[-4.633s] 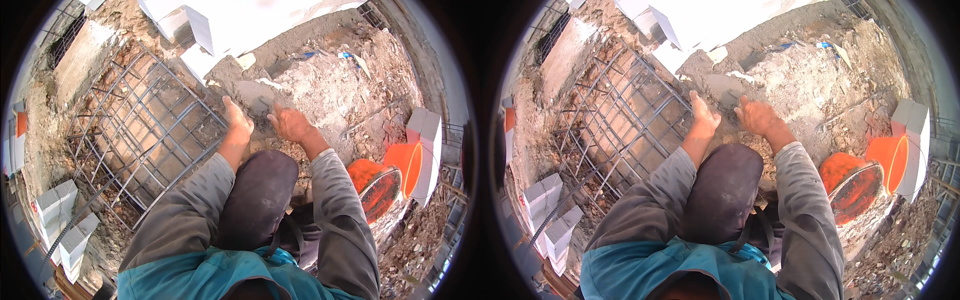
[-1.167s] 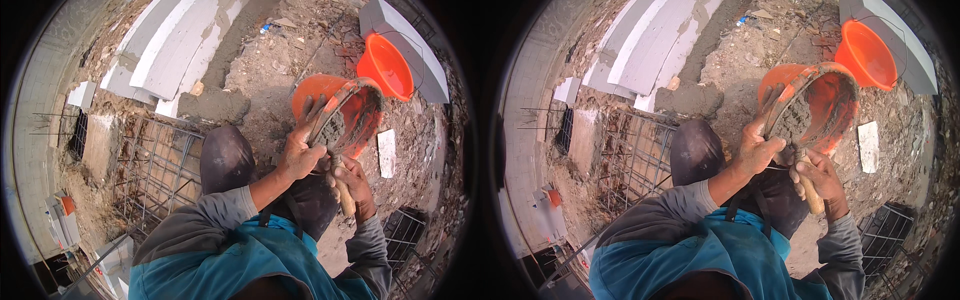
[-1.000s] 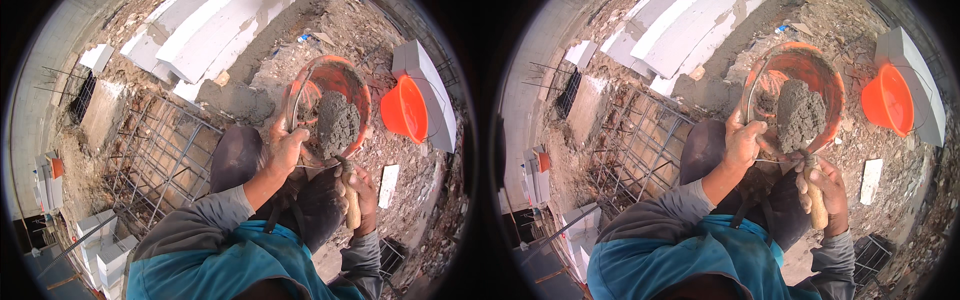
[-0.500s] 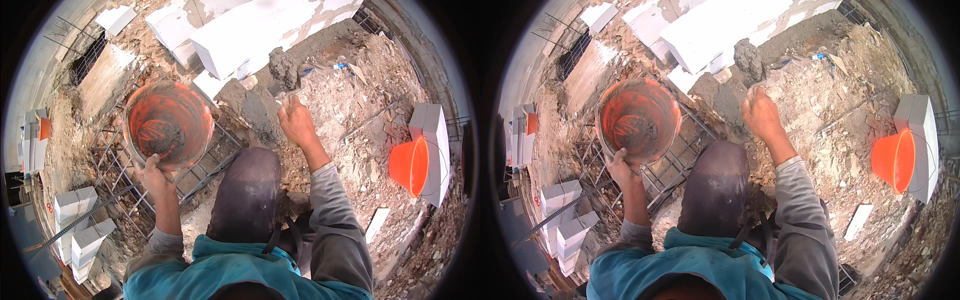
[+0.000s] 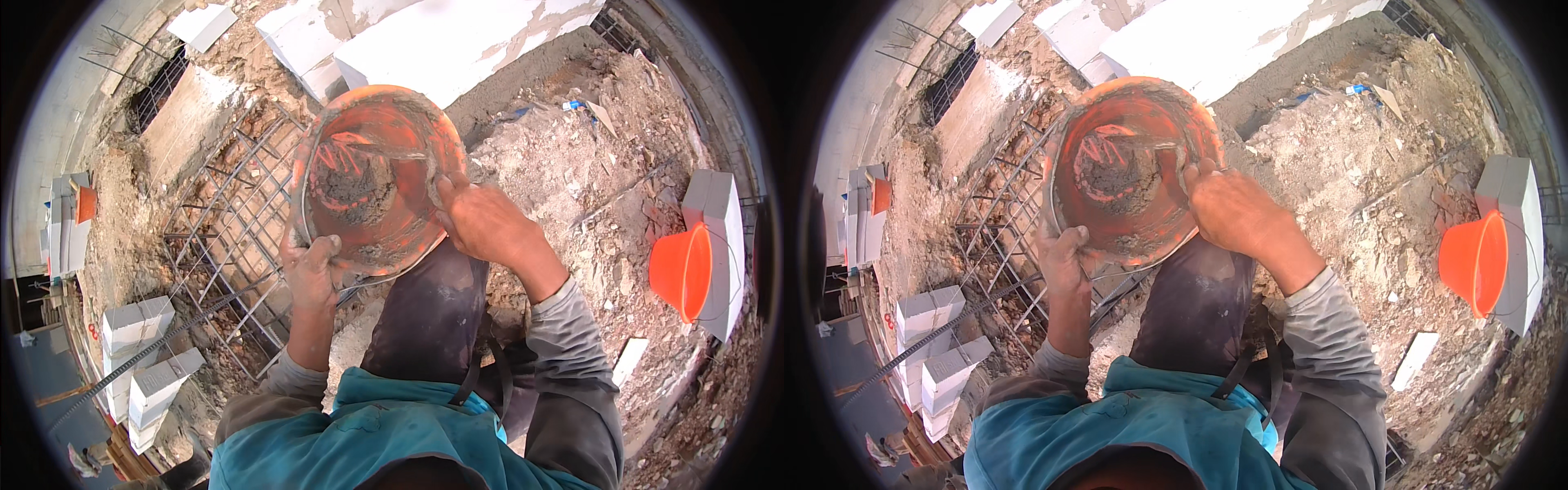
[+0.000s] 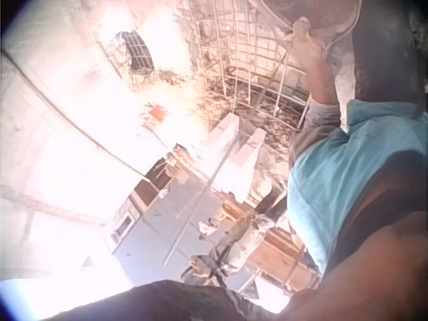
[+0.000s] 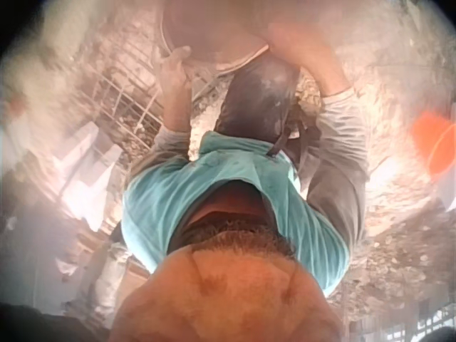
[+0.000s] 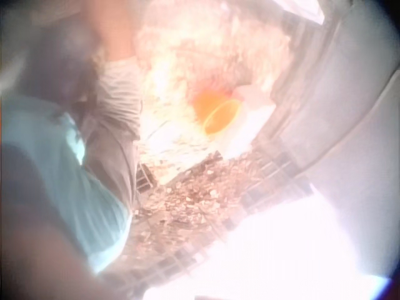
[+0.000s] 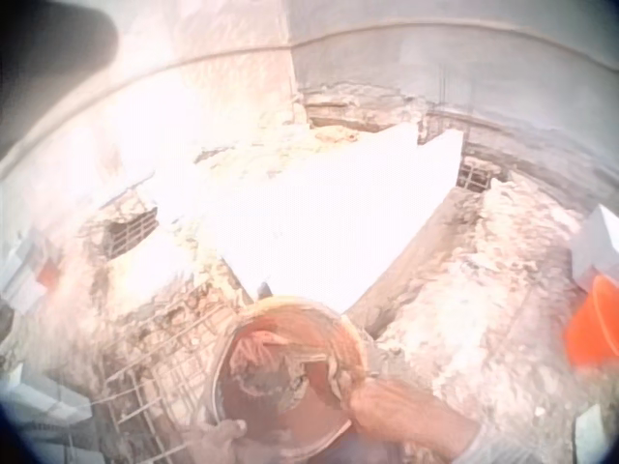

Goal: The person applies mortar from a bucket with a trowel and places stones into the mixture to build a foundation wall.

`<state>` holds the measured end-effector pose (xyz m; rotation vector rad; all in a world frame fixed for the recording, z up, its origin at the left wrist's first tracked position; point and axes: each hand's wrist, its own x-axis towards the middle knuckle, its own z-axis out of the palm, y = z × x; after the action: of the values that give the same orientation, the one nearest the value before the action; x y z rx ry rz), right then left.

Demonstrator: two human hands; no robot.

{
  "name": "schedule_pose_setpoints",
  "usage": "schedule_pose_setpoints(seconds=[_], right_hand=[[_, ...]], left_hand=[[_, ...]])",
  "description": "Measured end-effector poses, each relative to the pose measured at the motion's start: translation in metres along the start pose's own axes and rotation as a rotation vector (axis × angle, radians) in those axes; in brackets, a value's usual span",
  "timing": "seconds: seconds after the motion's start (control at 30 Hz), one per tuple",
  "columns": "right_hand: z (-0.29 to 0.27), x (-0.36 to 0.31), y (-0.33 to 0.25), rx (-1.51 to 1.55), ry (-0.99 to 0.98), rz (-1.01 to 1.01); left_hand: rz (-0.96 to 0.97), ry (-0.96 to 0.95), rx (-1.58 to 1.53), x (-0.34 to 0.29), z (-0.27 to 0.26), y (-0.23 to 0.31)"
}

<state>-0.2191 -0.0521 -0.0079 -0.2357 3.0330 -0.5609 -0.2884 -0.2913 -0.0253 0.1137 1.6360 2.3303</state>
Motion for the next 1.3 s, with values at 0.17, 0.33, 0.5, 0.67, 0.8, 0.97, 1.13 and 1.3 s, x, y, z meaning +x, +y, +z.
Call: schedule_pose_setpoints(seconds=[0.17, 0.33, 0.5, 0.67, 0.8, 0.97, 1.13, 1.3], right_hand=[[-0.005, -0.007, -0.026, -0.314, -0.287, -0.159], [-0.020, -0.030, -0.011, -0.407, -0.173, -0.099], [-0.014, -0.055, -0.004, -0.311, -0.111, 0.050], [-0.019, -0.062, 0.015, 0.159, -0.076, -0.069], [-0.020, -0.068, 0.009, 1.257, -0.325, 0.392], [0.004, -0.047, -0.029, 2.011, -0.169, 0.269], [-0.018, -0.042, -0.051, 2.174, 0.047, 0.162], [-0.019, -0.016, -0.003, 1.132, 0.344, 0.361]], left_hand=[[0.053, -0.109, 0.009, -0.004, 0.041, 0.018], [-0.016, -0.173, 0.143, -0.023, 0.072, 0.024], [0.221, -0.229, 0.387, -0.030, 0.078, 0.017], [0.586, -0.540, 0.809, -0.043, 0.115, 0.037], [0.627, -0.640, 0.846, -0.038, 0.109, 0.039], [0.107, -0.314, 0.286, -0.015, 0.080, 0.045], [0.152, 0.323, -0.084, 0.017, 0.011, 0.030], [0.140, 0.602, 0.094, 0.012, -0.085, 0.001]])
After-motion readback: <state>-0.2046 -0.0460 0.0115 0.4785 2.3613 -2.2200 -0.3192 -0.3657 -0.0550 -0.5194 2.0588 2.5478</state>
